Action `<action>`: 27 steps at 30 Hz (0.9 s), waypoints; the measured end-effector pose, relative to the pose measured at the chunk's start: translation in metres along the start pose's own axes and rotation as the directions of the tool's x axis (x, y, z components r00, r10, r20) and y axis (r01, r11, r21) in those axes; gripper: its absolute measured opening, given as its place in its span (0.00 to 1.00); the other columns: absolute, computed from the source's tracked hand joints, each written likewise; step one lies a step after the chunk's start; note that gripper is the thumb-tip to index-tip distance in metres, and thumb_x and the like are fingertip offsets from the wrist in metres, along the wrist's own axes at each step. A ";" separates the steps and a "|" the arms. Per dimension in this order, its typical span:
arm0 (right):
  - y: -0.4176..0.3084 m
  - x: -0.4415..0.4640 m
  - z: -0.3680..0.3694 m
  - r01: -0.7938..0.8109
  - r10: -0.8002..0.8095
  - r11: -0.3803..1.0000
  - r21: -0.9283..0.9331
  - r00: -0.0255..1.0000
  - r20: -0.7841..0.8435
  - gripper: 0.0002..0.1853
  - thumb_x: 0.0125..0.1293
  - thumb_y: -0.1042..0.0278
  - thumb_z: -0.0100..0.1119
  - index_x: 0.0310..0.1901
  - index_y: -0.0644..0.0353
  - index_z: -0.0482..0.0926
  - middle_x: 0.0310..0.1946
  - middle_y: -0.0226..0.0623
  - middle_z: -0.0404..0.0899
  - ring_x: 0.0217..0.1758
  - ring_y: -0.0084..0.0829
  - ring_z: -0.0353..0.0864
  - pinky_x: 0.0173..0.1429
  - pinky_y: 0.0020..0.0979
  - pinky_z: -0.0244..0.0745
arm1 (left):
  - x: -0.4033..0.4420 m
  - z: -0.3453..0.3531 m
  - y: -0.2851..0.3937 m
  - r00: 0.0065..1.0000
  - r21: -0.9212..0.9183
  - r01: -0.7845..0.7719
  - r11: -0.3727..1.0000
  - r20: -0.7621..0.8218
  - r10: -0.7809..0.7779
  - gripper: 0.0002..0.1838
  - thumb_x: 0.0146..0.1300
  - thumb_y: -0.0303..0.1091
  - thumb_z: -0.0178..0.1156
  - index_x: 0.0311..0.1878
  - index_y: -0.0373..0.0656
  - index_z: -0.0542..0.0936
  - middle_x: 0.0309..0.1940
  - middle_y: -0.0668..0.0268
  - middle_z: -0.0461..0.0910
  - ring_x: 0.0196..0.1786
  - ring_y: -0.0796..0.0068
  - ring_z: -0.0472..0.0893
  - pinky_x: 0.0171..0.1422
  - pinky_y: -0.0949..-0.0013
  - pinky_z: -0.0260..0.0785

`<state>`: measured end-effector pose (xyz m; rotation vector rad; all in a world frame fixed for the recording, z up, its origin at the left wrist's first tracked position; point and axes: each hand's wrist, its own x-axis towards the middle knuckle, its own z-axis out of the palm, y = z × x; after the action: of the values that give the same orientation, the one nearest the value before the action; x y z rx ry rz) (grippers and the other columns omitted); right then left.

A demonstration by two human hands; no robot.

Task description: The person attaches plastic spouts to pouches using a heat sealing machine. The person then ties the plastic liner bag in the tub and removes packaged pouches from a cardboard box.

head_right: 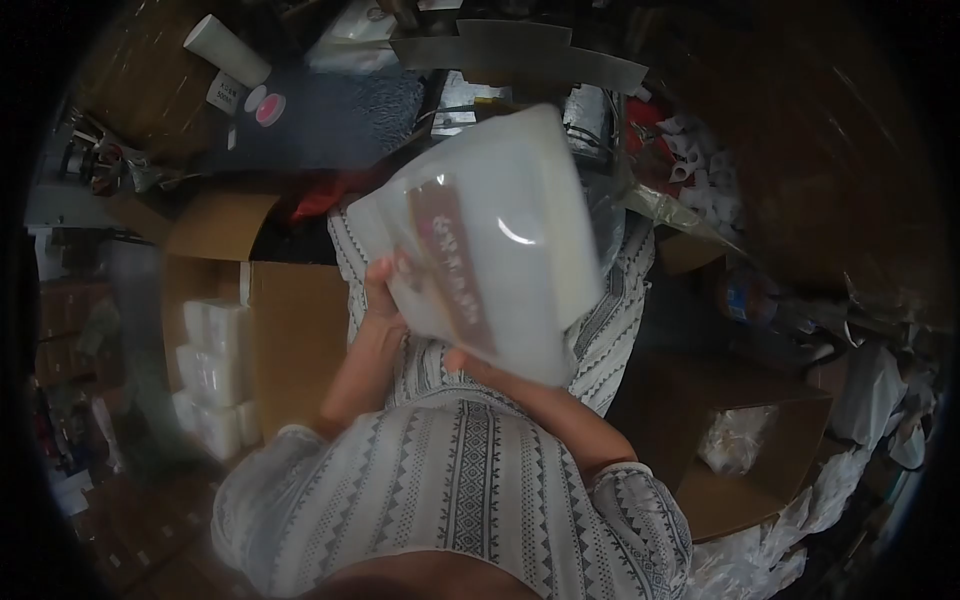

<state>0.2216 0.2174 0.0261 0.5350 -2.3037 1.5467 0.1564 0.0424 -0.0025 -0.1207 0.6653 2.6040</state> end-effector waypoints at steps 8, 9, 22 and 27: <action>0.000 -0.004 -0.057 -0.654 0.542 0.625 0.427 0.757 0.365 0.15 0.58 0.74 0.61 0.47 0.71 0.77 0.42 0.39 0.82 0.46 0.27 0.80 0.52 0.31 0.74 | -0.003 -0.033 -0.010 0.963 -0.255 0.186 0.949 0.240 -0.124 0.42 0.45 0.43 0.69 0.62 0.33 0.66 0.52 0.52 0.76 0.51 0.58 0.80 0.53 0.59 0.78; -0.001 0.001 -0.058 -0.661 0.550 0.620 0.424 0.751 0.366 0.15 0.58 0.74 0.61 0.47 0.71 0.77 0.42 0.39 0.82 0.46 0.27 0.80 0.52 0.31 0.74 | -0.005 -0.037 -0.012 0.955 -0.245 0.229 0.942 0.244 -0.168 0.42 0.45 0.43 0.69 0.62 0.33 0.66 0.52 0.52 0.76 0.51 0.58 0.80 0.54 0.60 0.77; 0.022 -0.025 -0.038 -0.830 0.689 0.101 0.549 0.456 0.563 0.27 0.61 0.70 0.61 0.61 0.66 0.67 0.53 0.43 0.75 0.56 0.32 0.75 0.57 0.32 0.74 | -0.032 -0.065 -0.017 0.951 0.015 0.306 0.952 0.039 -0.306 0.45 0.42 0.43 0.68 0.64 0.32 0.63 0.55 0.52 0.73 0.55 0.58 0.77 0.58 0.61 0.74; 0.049 -0.006 -0.105 -0.262 0.280 -0.455 0.851 0.865 0.416 0.10 0.71 0.65 0.47 0.39 0.63 0.74 0.24 0.30 0.74 0.20 0.17 0.68 0.27 0.19 0.64 | -0.037 -0.057 -0.013 0.975 0.079 0.224 0.971 -0.014 -0.224 0.46 0.42 0.42 0.69 0.64 0.32 0.61 0.55 0.51 0.72 0.55 0.58 0.76 0.60 0.61 0.72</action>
<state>0.2094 0.3326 0.0223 0.0490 -0.1035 3.5544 0.1945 0.0108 -0.0517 -0.1673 0.7140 2.3583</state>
